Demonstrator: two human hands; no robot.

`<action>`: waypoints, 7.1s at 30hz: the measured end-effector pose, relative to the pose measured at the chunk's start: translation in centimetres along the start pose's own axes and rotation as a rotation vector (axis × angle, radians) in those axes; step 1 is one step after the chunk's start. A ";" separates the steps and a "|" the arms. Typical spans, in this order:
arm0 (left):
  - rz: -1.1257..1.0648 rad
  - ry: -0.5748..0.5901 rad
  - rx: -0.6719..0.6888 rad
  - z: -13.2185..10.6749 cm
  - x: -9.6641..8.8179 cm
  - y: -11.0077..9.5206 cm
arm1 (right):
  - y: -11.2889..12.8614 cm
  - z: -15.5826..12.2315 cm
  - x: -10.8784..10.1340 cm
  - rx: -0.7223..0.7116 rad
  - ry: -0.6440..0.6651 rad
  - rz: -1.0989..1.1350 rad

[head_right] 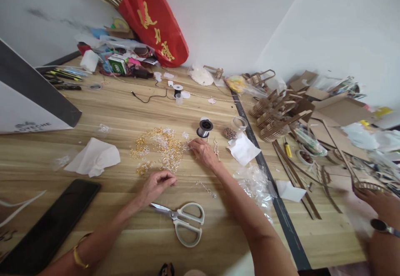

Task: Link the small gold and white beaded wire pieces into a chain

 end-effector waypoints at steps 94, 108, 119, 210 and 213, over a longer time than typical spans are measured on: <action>0.039 0.026 -0.023 0.2 0.1 -0.2 | 2.6 -3.5 0.0 0.033 -0.229 -0.092; 0.040 0.030 -0.015 0.2 0.1 -0.1 | 1.9 -3.4 -0.4 0.070 -0.273 -0.077; 0.049 0.015 -0.020 0.2 0.0 -0.1 | 3.0 -3.0 -0.3 0.004 -0.229 0.006; 0.074 0.026 0.012 0.1 -0.1 -0.5 | 4.5 -4.5 1.3 0.028 0.067 -0.321; 0.080 0.030 0.019 0.1 -0.1 -0.6 | 5.0 -4.6 1.7 0.007 0.078 -0.304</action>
Point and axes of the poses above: each hand's wrist, its own z-axis towards the middle knuckle, its own x-axis out of the palm, y = z × x, the point moved 10 cm from there along z, towards the middle knuckle, and after that the axes turned 9 degrees about z, right-handed, at the moved point
